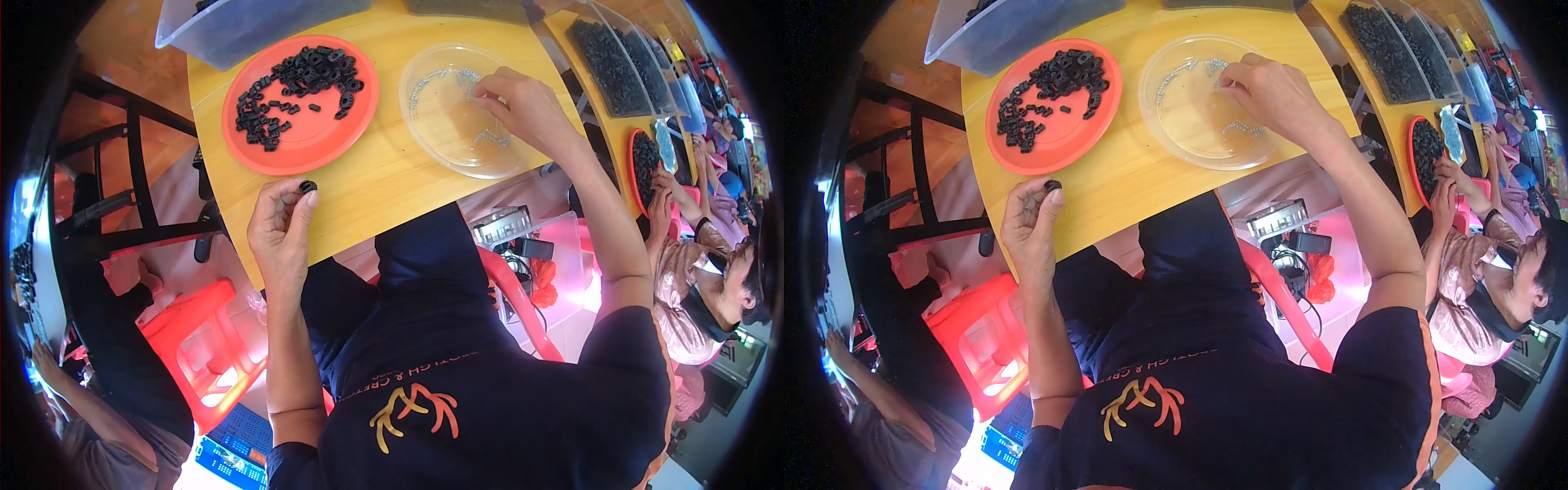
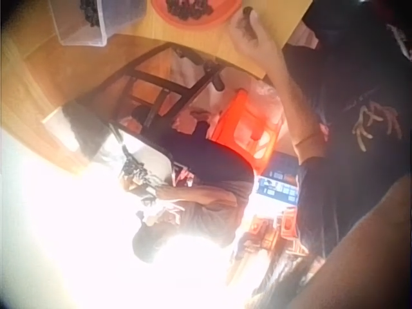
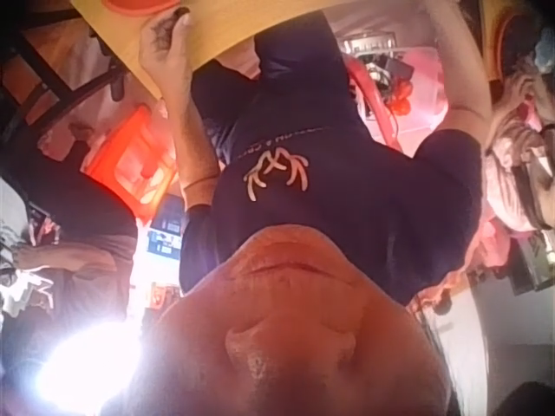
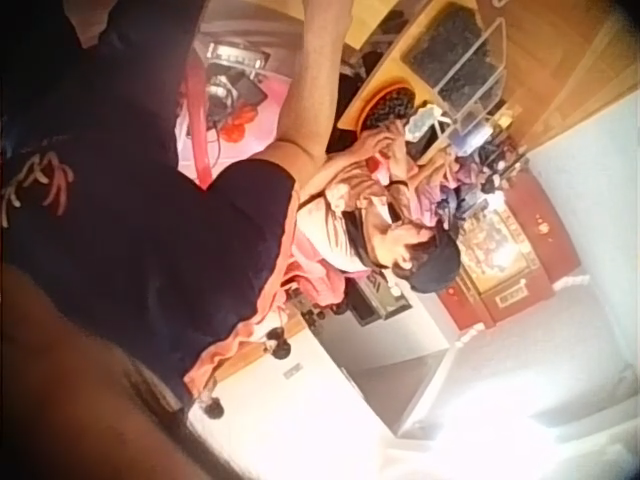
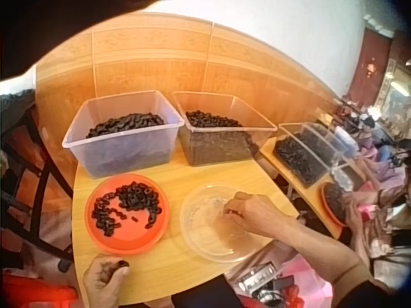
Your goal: The person assembles small black plastic parts by hand, inserting metal inserts into them.
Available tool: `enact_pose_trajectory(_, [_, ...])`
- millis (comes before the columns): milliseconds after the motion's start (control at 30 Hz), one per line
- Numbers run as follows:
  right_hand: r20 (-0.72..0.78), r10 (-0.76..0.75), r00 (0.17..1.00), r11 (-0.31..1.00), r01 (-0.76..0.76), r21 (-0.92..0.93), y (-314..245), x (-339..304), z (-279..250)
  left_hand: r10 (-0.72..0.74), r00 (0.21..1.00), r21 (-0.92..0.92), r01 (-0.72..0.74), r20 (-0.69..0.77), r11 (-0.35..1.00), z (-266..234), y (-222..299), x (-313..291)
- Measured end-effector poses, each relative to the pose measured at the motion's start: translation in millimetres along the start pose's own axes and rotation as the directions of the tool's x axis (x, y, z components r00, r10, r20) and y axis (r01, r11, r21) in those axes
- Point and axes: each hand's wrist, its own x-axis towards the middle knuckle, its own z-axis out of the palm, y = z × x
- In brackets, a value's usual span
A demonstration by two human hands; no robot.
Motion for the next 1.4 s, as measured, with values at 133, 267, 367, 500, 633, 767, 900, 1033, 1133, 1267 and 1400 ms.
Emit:
enact_pose_trajectory(133, [-0.036,0.050,0.998,0.999,-0.050,0.003,-3,-3,7,-0.008,1.000,0.002,0.008,-0.006,1.000,3,4,0])
enact_pose_trajectory(267, [-0.019,-0.059,0.998,0.993,0.061,0.100,-1,-5,9,-0.031,1.000,0.018,0.031,0.002,0.999,1,4,-2])
enact_pose_trajectory(367, [-0.107,-0.004,0.994,0.989,0.019,0.144,-1,-4,8,-0.046,0.999,0.024,0.046,0.007,0.999,1,3,-2])
enact_pose_trajectory(500, [-0.068,0.017,0.998,0.985,-0.005,0.175,-1,-4,5,-0.052,0.999,0.022,0.052,0.006,0.998,0,3,-1])
enact_pose_trajectory(633, [0.029,-0.019,0.999,0.957,0.010,0.291,-18,-4,8,-0.048,0.999,0.018,0.048,0.009,0.999,0,2,-1])
enact_pose_trajectory(767, [0.039,-0.064,0.997,0.967,0.053,0.248,-25,-1,18,-0.037,0.999,0.033,0.037,0.009,0.999,3,4,0])
enact_pose_trajectory(900, [0.017,-0.144,0.989,0.976,0.139,0.166,-30,4,21,-0.027,1.000,0.047,0.026,0.007,0.999,1,2,0])
enact_pose_trajectory(1033, [0.034,-0.129,0.991,0.967,0.119,0.225,-38,9,18,-0.017,1.000,0.026,0.017,0.018,1.000,1,2,-1])
enact_pose_trajectory(1133, [0.097,-0.150,0.984,0.953,0.118,0.279,-45,10,18,-0.041,0.999,0.042,0.040,0.018,0.998,1,3,0])
enact_pose_trajectory(1267, [0.173,-0.226,0.959,0.933,0.163,0.320,-45,12,14,-0.033,0.999,0.039,0.033,0.013,0.999,2,3,0])
enact_pose_trajectory(1400, [0.129,-0.255,0.958,0.929,0.206,0.309,-43,10,19,-0.047,0.999,0.032,0.047,0.012,0.998,2,3,-1])
